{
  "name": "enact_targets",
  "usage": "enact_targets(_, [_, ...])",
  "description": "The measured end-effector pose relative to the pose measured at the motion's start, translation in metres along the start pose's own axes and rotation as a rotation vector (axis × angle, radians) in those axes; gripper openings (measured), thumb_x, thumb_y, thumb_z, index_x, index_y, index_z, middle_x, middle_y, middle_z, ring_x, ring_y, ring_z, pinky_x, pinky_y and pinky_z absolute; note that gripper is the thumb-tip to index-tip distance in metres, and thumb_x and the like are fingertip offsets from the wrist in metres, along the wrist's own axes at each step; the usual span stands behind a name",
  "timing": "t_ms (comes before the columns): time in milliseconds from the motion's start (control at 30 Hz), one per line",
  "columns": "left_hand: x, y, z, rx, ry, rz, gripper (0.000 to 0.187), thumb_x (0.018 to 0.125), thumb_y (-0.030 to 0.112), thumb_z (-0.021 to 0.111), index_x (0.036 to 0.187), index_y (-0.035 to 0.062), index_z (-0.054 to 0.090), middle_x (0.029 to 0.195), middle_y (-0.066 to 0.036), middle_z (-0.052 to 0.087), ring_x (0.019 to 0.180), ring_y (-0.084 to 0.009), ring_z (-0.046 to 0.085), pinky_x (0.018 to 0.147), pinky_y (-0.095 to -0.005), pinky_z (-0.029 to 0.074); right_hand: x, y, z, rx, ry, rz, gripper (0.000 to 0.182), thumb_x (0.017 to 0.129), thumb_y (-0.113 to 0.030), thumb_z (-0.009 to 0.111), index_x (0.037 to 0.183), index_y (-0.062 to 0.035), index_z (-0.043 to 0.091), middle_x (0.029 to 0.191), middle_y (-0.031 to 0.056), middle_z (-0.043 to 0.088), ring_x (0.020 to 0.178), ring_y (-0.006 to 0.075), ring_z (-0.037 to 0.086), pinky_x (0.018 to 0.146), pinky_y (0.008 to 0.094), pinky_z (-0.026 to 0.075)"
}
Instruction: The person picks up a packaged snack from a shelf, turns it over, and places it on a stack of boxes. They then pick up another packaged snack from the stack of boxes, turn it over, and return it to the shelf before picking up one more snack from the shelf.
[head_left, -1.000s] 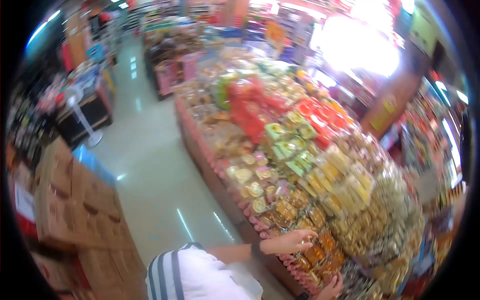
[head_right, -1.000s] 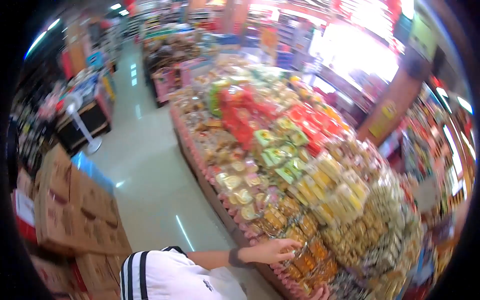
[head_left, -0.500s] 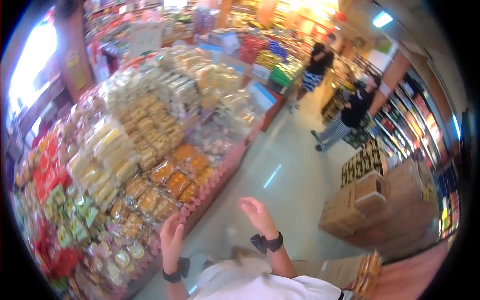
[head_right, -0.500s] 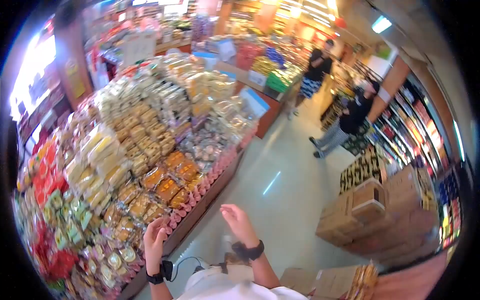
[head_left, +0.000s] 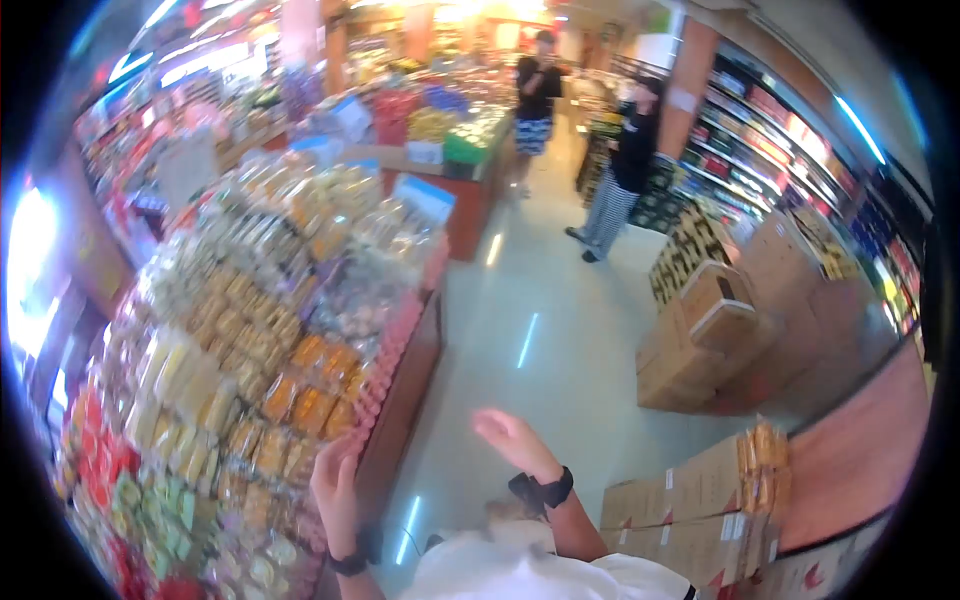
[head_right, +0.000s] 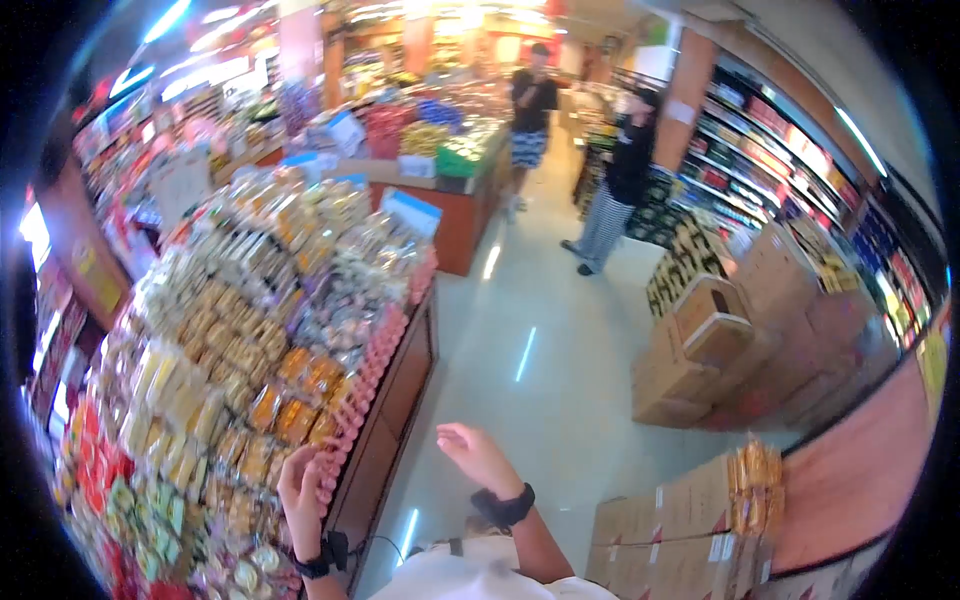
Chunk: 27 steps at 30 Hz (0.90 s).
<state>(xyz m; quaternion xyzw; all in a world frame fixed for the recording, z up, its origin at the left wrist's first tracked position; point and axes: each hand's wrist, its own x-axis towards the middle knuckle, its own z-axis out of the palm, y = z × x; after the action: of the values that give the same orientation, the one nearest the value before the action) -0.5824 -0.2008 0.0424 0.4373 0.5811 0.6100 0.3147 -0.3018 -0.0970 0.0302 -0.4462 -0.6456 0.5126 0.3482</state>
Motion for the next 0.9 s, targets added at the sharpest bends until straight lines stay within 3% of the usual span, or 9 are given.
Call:
enact_targets(100, [-0.012,0.019,0.023,-0.036,-0.034,-0.077,0.027,0.098,0.014,0.049,0.12,-0.0013,0.055,0.101,-0.009,0.066,0.066,-0.0079,0.057,0.05,-0.0166,0.042,-0.017,0.001,-0.018,0.076,0.179,-0.063,0.034,0.097,-0.024,0.056,0.123,-0.0014,0.058,0.112,0.014,0.067,0.106,0.0204,0.064,0.09,0.0334,0.05])
enact_targets(133, [-0.017,0.032,0.035,-0.005,-0.033,-0.135,0.027,0.098,0.015,0.049,0.12,-0.0017,0.055,0.104,-0.01,0.065,0.071,-0.0102,0.06,0.054,-0.0189,0.046,-0.02,0.0,-0.024,-0.007,0.254,-0.121,0.034,0.097,-0.025,0.056,0.121,-0.0013,0.058,0.107,0.0142,0.068,0.102,0.0217,0.065,0.088,0.0334,0.051])
enact_targets(200, [-0.025,0.053,0.065,-0.054,-0.061,-0.131,0.03,0.099,0.016,0.048,0.123,-0.0032,0.053,0.119,-0.012,0.059,0.102,-0.0208,0.061,0.084,-0.0328,0.051,-0.027,-0.004,-0.042,0.014,0.279,-0.181,0.033,0.096,-0.025,0.057,0.117,0.0003,0.058,0.104,0.0162,0.069,0.096,0.0245,0.067,0.084,0.0341,0.053])
enact_targets(333, [-0.026,0.042,0.121,-0.029,-0.114,-0.155,0.03,0.096,0.015,0.05,0.121,-0.0005,0.056,0.112,-0.009,0.062,0.1,-0.0178,0.061,0.084,-0.0272,0.048,-0.058,0.015,-0.092,0.099,0.443,-0.253,0.033,0.096,-0.026,0.058,0.117,-0.0007,0.059,0.102,0.0152,0.069,0.093,0.0246,0.068,0.082,0.0342,0.053])
enact_targets(400, [-0.013,0.023,0.15,-0.081,-0.309,-0.082,0.034,0.097,0.017,0.049,0.125,-0.0015,0.054,0.12,-0.012,0.06,0.111,-0.0235,0.058,0.093,-0.0335,0.045,-0.09,0.026,-0.13,0.149,0.593,-0.136,0.029,0.095,-0.023,0.058,0.115,-0.0012,0.061,0.1,0.0137,0.069,0.092,0.0214,0.067,0.081,0.0329,0.053])
enact_targets(567, [-0.031,0.054,0.27,0.026,-0.579,0.026,0.039,0.097,0.021,0.049,0.128,-0.0032,0.051,0.123,-0.014,0.058,0.11,-0.025,0.059,0.095,-0.035,0.044,-0.201,0.078,-0.215,0.313,1.074,0.043,0.024,0.095,-0.019,0.056,0.109,-0.0011,0.063,0.094,0.0091,0.068,0.088,0.0146,0.063,0.078,0.0297,0.051])
enact_targets(700, [-0.066,0.065,0.365,0.013,-0.784,0.021,0.033,0.097,0.017,0.05,0.124,-0.002,0.054,0.122,-0.013,0.06,0.109,-0.0232,0.06,0.091,-0.0333,0.046,-0.29,0.116,-0.262,0.574,1.51,-0.115,0.022,0.095,-0.018,0.052,0.105,-0.0025,0.063,0.091,0.0044,0.065,0.079,0.012,0.06,0.072,0.0269,0.048])
enact_targets(767, [-0.092,0.069,0.416,-0.02,-0.891,-0.015,0.031,0.097,0.013,0.051,0.123,-0.0022,0.054,0.121,-0.014,0.061,0.108,-0.0227,0.061,0.089,-0.0319,0.047,-0.327,0.141,-0.285,0.944,1.761,-0.256,0.02,0.096,-0.02,0.05,0.105,-0.0067,0.061,0.091,0.0034,0.065,0.078,0.0138,0.06,0.074,0.0292,0.049])
enact_targets(900, [-0.144,0.076,0.5,0.039,-1.168,0.039,0.03,0.097,0.013,0.052,0.124,-0.0013,0.054,0.122,-0.013,0.062,0.108,-0.0226,0.062,0.09,-0.0329,0.048,-0.387,0.209,-0.316,1.348,1.66,-0.479,0.023,0.096,-0.029,0.051,0.109,-0.0111,0.057,0.103,0.0063,0.065,0.089,0.0183,0.062,0.08,0.0346,0.049])
